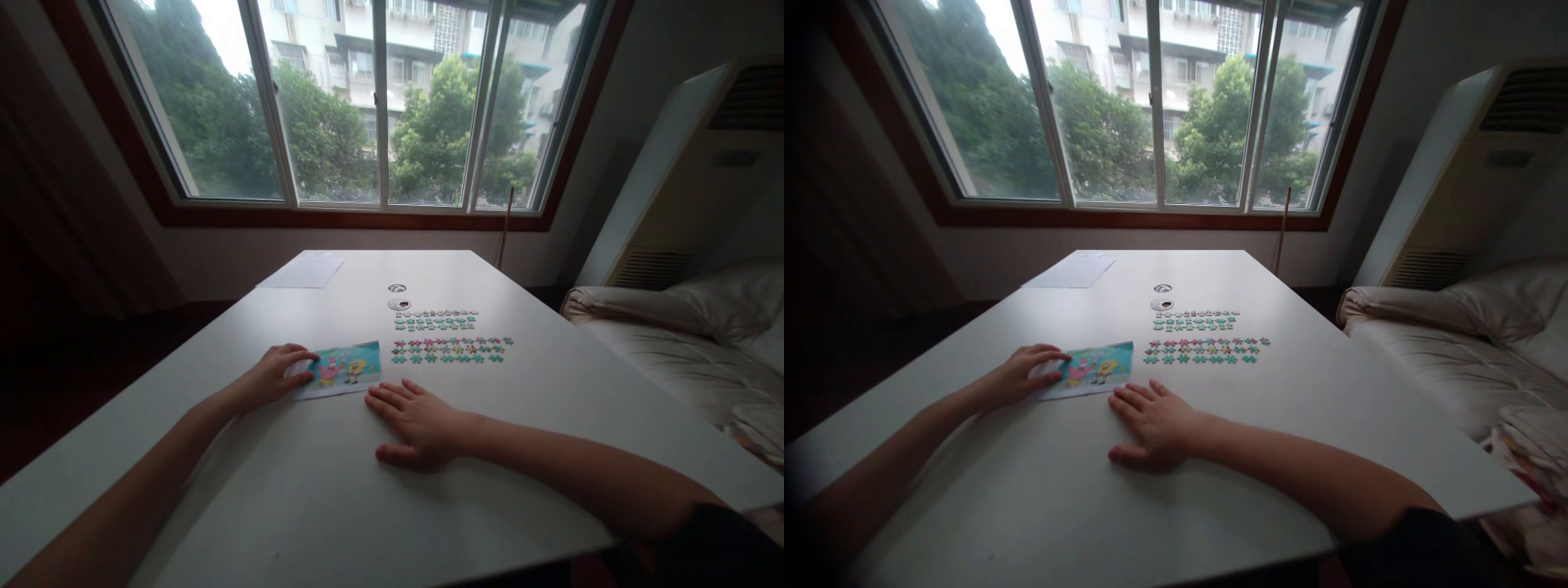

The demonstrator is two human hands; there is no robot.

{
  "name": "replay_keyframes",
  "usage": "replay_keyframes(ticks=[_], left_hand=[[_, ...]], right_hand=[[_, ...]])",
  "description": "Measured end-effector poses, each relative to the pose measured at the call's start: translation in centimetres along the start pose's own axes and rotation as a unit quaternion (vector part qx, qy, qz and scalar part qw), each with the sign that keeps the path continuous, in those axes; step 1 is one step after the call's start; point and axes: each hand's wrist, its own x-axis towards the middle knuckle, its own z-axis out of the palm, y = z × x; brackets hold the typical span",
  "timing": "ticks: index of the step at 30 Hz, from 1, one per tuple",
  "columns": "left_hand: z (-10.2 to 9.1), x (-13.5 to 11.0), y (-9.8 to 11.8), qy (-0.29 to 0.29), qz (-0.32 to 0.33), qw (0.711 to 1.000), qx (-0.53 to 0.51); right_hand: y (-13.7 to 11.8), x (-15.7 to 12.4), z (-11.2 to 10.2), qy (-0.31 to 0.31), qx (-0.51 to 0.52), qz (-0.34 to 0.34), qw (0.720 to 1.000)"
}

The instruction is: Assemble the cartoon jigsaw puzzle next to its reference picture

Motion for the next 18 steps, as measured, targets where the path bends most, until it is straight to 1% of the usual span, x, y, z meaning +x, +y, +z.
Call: replay_keyframes(ticks=[4,9,14,18], left_hand=[[-0.28,0.12,-0.25,-0.010,0.001,1.000,-0.008],[-0.58,-0.17,-0.41,-0.012,-0.020,1.000,0.000],[-0.79,-0.52,0.07,-0.013,-0.027,1.000,0.003],[-0.85,-0.60,0.46,-0.021,-0.031,0.999,0.006]], right_hand=[[-0.07,0.00,0.06,0.009,-0.008,0.003,1.000],[-0.05,-0.08,0.15,0.014,-0.011,0.001,1.000],[-0.19,-0.02,-0.22,0.028,-0.010,0.011,1.000],[-0.28,0.14,-0.37,0.024,-0.002,0.012,1.000]])
